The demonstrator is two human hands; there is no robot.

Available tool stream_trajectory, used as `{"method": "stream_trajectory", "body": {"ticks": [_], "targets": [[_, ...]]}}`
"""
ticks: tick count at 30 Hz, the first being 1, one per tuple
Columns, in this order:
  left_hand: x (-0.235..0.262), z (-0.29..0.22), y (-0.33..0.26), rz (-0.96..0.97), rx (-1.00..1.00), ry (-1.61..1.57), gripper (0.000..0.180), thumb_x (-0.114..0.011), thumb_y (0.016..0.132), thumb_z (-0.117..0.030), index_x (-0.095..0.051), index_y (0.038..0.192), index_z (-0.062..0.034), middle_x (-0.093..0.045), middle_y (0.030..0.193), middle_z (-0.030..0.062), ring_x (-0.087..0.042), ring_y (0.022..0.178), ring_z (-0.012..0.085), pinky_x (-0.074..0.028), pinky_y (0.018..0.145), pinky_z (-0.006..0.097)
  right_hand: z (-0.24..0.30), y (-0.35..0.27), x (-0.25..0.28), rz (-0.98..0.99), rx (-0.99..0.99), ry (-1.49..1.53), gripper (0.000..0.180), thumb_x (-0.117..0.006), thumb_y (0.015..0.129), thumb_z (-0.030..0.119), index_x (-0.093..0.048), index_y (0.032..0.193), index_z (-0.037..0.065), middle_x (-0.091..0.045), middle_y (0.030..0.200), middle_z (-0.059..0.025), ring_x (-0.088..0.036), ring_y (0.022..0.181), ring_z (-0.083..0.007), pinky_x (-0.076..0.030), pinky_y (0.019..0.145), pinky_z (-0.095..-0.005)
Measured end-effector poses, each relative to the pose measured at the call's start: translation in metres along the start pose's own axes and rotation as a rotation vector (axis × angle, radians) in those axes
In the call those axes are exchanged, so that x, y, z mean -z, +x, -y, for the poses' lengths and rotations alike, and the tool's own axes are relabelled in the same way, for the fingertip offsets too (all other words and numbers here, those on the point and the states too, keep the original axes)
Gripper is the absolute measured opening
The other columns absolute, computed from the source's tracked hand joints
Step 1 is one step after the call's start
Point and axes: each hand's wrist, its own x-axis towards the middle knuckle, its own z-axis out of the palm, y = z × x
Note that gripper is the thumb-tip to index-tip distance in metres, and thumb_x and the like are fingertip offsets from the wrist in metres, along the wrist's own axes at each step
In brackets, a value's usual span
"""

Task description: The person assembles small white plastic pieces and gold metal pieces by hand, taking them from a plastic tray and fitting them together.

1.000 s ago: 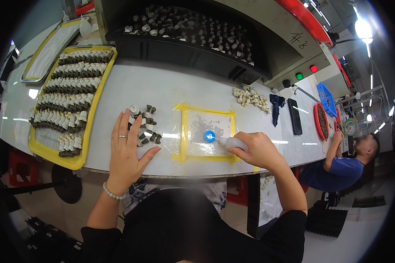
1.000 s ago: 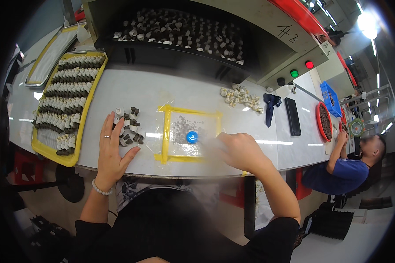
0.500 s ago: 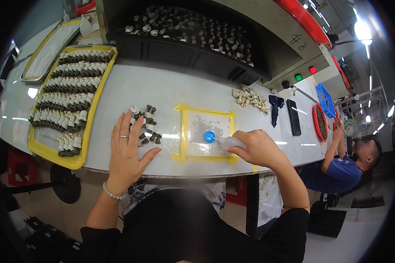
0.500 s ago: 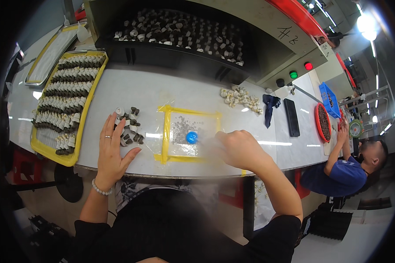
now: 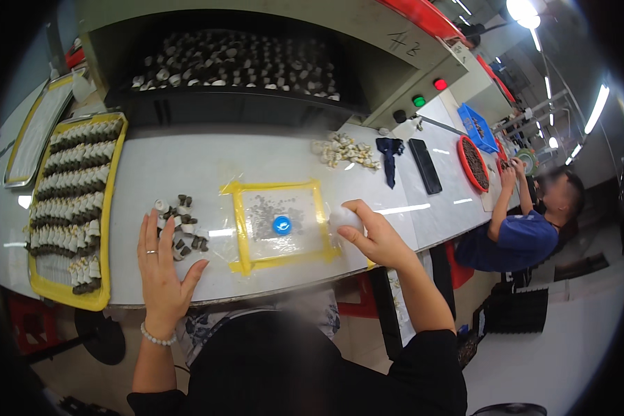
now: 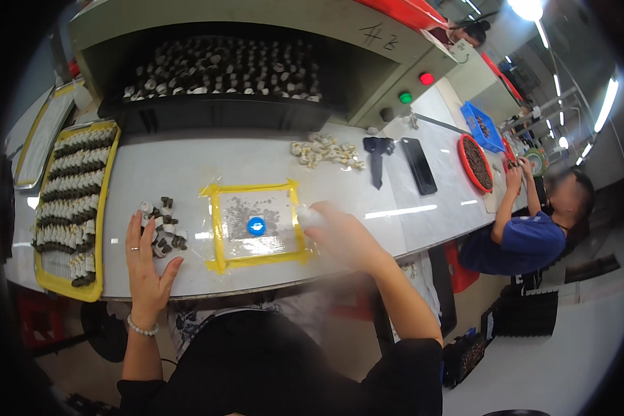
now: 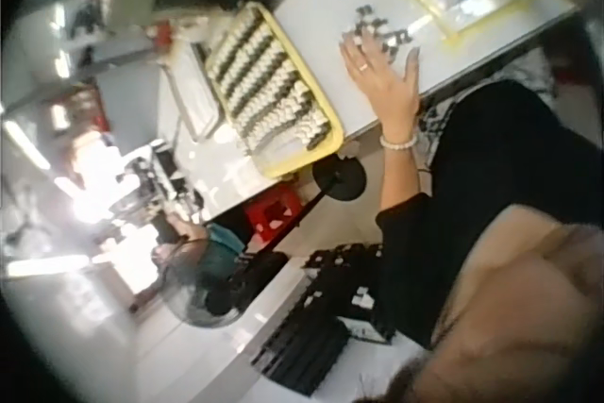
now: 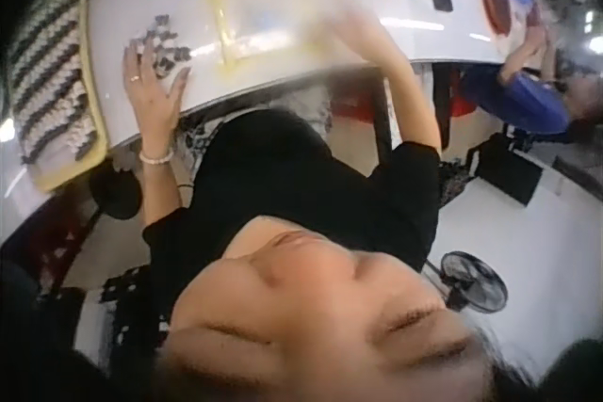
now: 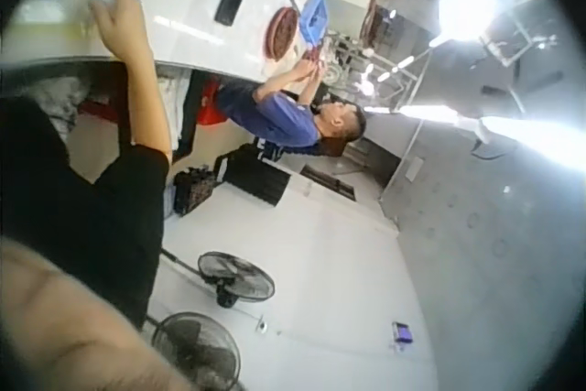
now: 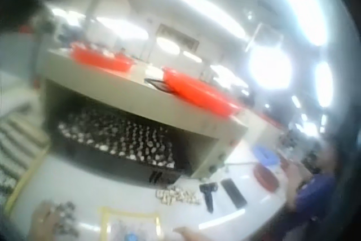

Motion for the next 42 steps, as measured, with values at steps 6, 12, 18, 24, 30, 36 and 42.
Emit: {"method": "stream_trajectory", "body": {"ticks": [6, 12, 18, 24, 30, 36, 42], "targets": [[0.0, -0.001, 0.003, 0.047, -0.026, -0.02, 0.078, -0.068, 0.08, -0.045, -0.04, 0.137, -0.0004, -0.027, 0.149, 0.0215, -0.023, 0.138, 0.0408, -0.024, 0.11, 0.05, -0.105, -0.013, 0.013, -0.527, 0.082, 0.541, 0.026, -0.053, 0.096, 0.014, -0.045, 0.116, 0.0, -0.063, 0.111, -0.012, -0.059, 0.1, -0.0168, -0.044, 0.09, -0.0293], [0.003, -0.011, 0.008, 0.121, -0.042, 0.069, 0.084, -0.073, 0.073, -0.041, -0.038, 0.139, -0.003, -0.023, 0.152, 0.0204, -0.019, 0.14, 0.0416, -0.022, 0.111, 0.051, -0.183, -0.002, 0.04, -0.786, -0.063, 0.572, 0.031, -0.057, 0.095, 0.015, -0.043, 0.119, 0.0, -0.062, 0.104, -0.0074, -0.058, 0.093, -0.0117, -0.046, 0.08, -0.0259], [-0.003, -0.006, 0.008, 0.106, -0.019, 0.066, 0.08, -0.073, 0.076, -0.033, -0.037, 0.14, -0.0035, -0.019, 0.153, 0.0206, -0.018, 0.14, 0.0425, -0.02, 0.111, 0.051, -0.194, 0.003, 0.034, -0.834, -0.094, 0.577, 0.034, -0.059, 0.094, 0.016, -0.043, 0.119, 0.001, -0.062, 0.105, -0.0097, -0.059, 0.095, -0.0144, -0.045, 0.083, -0.0268], [-0.008, -0.005, 0.012, 0.088, 0.001, 0.084, 0.078, -0.071, 0.078, -0.032, -0.036, 0.141, -0.0033, -0.018, 0.153, 0.0218, -0.018, 0.139, 0.0432, -0.021, 0.111, 0.051, -0.125, -0.008, 0.025, -1.215, 0.034, 0.051, 0.05, -0.067, 0.086, 0.01, -0.043, 0.129, 0.003, -0.055, 0.126, -0.0147, -0.048, 0.122, -0.028, -0.037, 0.101, -0.0382], [-0.007, -0.007, 0.014, 0.066, 0.023, 0.092, 0.078, -0.071, 0.079, -0.034, -0.036, 0.141, -0.0027, -0.019, 0.152, 0.022, -0.019, 0.139, 0.0433, -0.022, 0.111, 0.051, -0.089, 0.072, 0.018, -0.684, 0.235, -0.148, 0.034, -0.064, 0.088, 0.022, -0.061, 0.115, 0.002, -0.054, 0.127, -0.0173, -0.051, 0.118, -0.0331, -0.037, 0.102, -0.0377], [-0.009, -0.007, 0.013, 0.048, 0.008, 0.084, 0.077, -0.071, 0.079, -0.034, -0.037, 0.14, -0.0022, -0.02, 0.152, 0.0227, -0.02, 0.139, 0.0431, -0.022, 0.111, 0.051, -0.108, 0.138, 0.023, -0.469, 0.168, 0.015, 0.042, -0.058, 0.092, 0.034, -0.06, 0.121, 0.005, -0.055, 0.126, -0.0161, -0.05, 0.119, -0.0324, -0.038, 0.101, -0.0358], [-0.007, -0.006, 0.011, 0.071, 0.004, 0.086, 0.076, -0.071, 0.079, -0.034, -0.037, 0.14, -0.0021, -0.02, 0.152, 0.0238, -0.02, 0.138, 0.0432, -0.022, 0.11, 0.053, -0.081, 0.11, 0.008, -0.419, 0.255, -0.108, 0.038, -0.066, 0.084, 0.03, -0.064, 0.114, 0.007, -0.058, 0.122, -0.0142, -0.053, 0.113, -0.0314, -0.043, 0.095, -0.0366]]}}
